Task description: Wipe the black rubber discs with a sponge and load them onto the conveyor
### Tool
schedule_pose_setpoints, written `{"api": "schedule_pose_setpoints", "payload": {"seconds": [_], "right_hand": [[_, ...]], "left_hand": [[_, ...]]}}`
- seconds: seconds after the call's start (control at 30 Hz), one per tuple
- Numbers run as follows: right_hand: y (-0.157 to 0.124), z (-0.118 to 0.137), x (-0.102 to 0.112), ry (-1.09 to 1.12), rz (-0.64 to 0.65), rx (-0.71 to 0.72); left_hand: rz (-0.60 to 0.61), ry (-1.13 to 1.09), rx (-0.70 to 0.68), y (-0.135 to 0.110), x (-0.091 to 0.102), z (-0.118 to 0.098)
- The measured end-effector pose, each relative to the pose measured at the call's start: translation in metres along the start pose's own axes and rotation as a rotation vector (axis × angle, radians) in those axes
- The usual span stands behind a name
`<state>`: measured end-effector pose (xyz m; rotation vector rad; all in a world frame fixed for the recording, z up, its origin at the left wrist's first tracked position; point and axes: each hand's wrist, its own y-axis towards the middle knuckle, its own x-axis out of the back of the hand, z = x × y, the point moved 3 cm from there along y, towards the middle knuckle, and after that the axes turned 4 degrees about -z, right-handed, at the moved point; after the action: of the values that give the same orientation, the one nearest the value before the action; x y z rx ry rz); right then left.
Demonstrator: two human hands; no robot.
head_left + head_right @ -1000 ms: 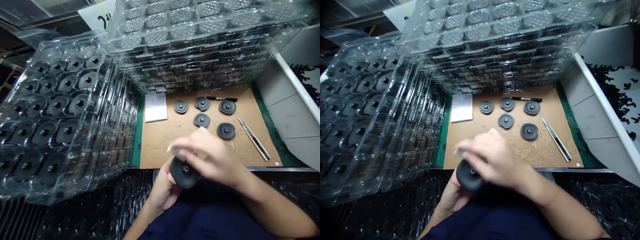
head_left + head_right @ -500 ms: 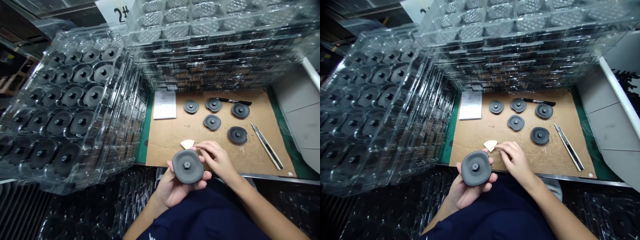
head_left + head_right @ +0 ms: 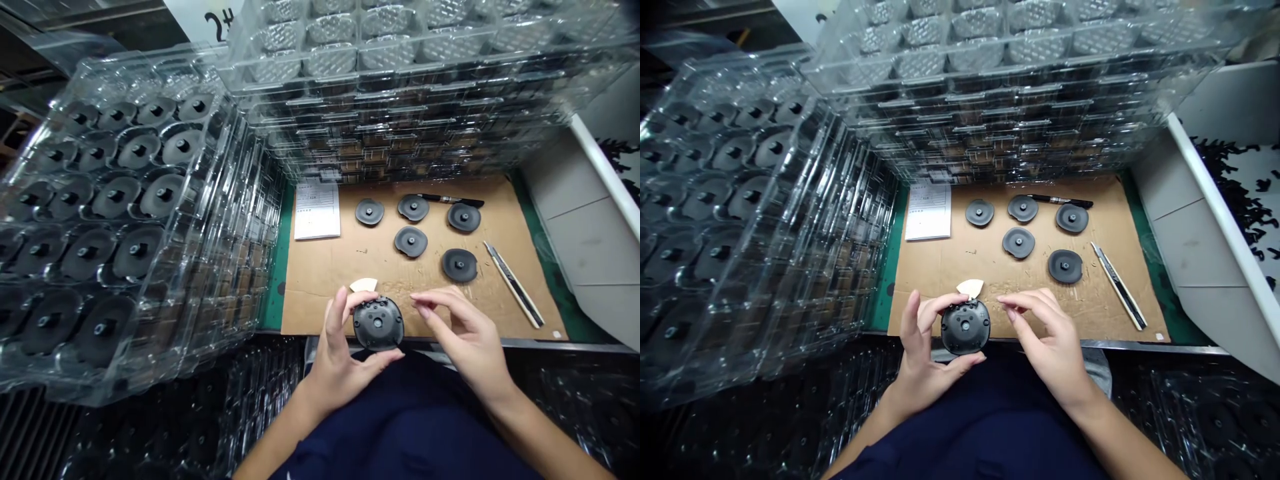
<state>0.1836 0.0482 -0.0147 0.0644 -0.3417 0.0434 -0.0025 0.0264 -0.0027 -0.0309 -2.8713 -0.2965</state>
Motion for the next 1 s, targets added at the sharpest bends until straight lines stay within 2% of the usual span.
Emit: {"api": "schedule_pose_setpoints", "payload": {"seconds": [0.07,0.17,0.23,0.33,0.47,0.57,0.67,0.77,0.87,1.0], "right_hand": [[0.001,0.009,0.002,0.085,0.028,-0.019],[0.006,0.021,0.001,0.194,0.245,-0.078],[0.011,0.026,-0.002,0.256,0.417,-0.159],[0.019,0.031,-0.003,0.389,0.591,-0.272],[0.025,0.034,-0.003,0.540,0.773,-0.362],[0.024,0.034,-0.001,0.558,0.832,-0.386],[0.019,0.029,0.001,0.573,0.788,-0.442],[0.011,0.021,0.007,0.567,0.631,-0.462],[-0.002,0.014,0.020,0.559,0.457,-0.396],[-0.023,0.007,0.046,0.396,0.304,-0.205]], "left_hand": [[0.019,0.031,-0.048,0.000,0.000,0.000],[0.045,0.045,-0.090,0.000,-0.001,0.002],[0.058,0.008,-0.026,-0.001,-0.002,0.004],[0.109,-0.076,0.093,-0.003,-0.003,0.003],[0.261,-0.215,0.268,-0.004,-0.008,0.001],[0.355,-0.260,0.340,-0.004,-0.011,-0.001],[0.350,-0.230,0.314,-0.003,-0.013,-0.001],[0.276,-0.184,0.184,-0.001,-0.015,-0.002],[0.218,-0.161,0.080,0.002,-0.018,-0.003],[0.244,-0.130,0.022,0.006,-0.027,-0.006]]}}
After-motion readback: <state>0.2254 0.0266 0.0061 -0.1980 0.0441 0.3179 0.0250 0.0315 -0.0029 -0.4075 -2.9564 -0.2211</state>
